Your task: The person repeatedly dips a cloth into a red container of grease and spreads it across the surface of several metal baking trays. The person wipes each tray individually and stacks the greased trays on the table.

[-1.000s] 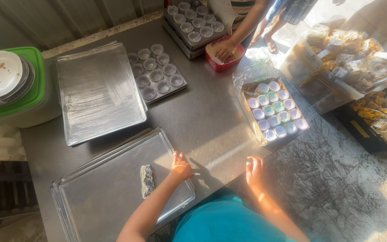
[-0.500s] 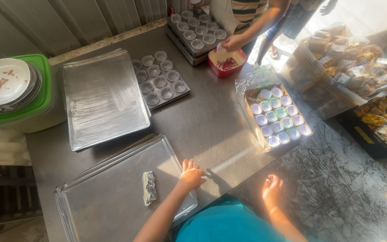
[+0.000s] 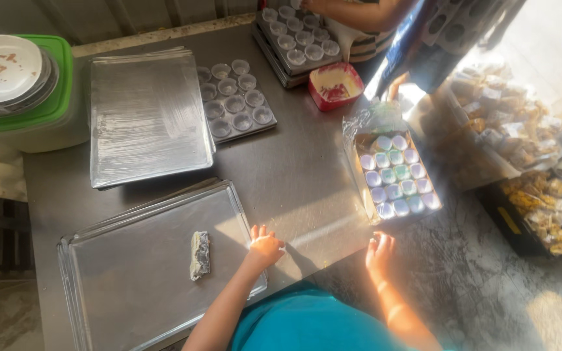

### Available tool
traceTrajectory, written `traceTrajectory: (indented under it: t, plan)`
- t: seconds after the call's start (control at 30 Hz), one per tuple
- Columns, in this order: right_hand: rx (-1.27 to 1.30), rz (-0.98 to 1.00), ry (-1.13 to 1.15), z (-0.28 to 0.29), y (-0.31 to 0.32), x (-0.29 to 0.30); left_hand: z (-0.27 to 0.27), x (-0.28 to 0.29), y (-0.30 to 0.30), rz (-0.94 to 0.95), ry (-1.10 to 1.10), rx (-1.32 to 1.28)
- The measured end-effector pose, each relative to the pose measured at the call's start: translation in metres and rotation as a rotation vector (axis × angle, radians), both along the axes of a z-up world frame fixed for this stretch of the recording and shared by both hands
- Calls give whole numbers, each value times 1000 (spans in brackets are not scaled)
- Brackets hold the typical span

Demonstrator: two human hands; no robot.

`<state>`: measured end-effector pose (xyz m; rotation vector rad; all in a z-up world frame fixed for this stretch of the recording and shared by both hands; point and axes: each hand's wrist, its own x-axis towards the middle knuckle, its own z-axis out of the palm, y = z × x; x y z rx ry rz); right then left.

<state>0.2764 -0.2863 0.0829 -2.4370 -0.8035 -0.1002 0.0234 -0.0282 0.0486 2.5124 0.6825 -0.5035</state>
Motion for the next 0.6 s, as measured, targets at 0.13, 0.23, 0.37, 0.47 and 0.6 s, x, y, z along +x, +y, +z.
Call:
traceTrajectory:
  t: [0.13,0.23,0.37,0.47,0.6]
  plan:
    - [93,167,-94,-17,19,0,-1,-15,-26,73,-200,54]
    - [217,256,-35,-31,45,1,-4,-10,-27,117,-316,66]
    - [263,378,-11,-40,50,-23,-9,-17,-36,201,-535,86]
    - [260,408,-24,-36,42,-41,-10,-18,-33,179,-531,112]
    - [244,393,-28,-27,43,-67,-4,-27,-14,134,-526,130]
